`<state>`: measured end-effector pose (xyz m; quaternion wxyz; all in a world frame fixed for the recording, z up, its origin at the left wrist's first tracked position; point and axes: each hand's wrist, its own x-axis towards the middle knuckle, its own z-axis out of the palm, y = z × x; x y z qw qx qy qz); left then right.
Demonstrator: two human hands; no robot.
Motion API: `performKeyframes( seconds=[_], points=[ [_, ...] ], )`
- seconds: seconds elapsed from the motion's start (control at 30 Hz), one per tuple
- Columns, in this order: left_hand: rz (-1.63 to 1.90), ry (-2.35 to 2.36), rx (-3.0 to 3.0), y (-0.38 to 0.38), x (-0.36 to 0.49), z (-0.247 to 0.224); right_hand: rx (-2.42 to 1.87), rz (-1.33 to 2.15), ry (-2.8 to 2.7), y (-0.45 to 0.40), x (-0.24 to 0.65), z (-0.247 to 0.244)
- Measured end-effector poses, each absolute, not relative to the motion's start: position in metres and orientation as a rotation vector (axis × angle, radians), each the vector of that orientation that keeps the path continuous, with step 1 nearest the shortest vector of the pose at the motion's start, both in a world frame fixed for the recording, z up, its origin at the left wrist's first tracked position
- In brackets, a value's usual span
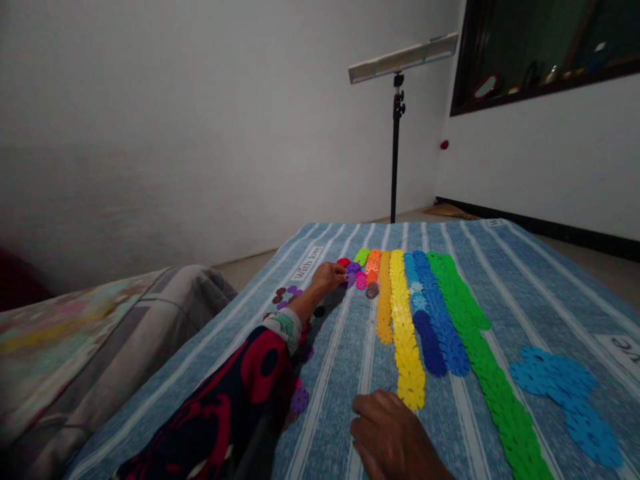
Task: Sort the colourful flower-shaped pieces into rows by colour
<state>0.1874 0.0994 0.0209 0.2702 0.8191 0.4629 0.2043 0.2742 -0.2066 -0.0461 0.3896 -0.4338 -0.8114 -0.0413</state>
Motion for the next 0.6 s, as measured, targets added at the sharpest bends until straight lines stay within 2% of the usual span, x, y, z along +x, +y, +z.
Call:
performKeyframes(
  seconds=[0.1,0.23,0.47,0.6],
  points=[
    [0.56,1.388,2.271,0.094,0.175,0.029,-1.114,-0.081,-2.078,-0.21,0.274,-0.04],
    [0.477,1.333,2.336,0.082,0.144,0.039,-1.134,-0.018,-2.098,-0.216,0.275,-0.037],
    [0.085,1.186,2.373,0.049,0.088,0.041,-1.167,0.003,-2.09,-0.218,0.275,-0.042],
    [-0.023,1.08,2.35,0.022,0.074,0.041,-1.173,0.007,-2.109,-0.218,0.275,-0.041]
  ],
)
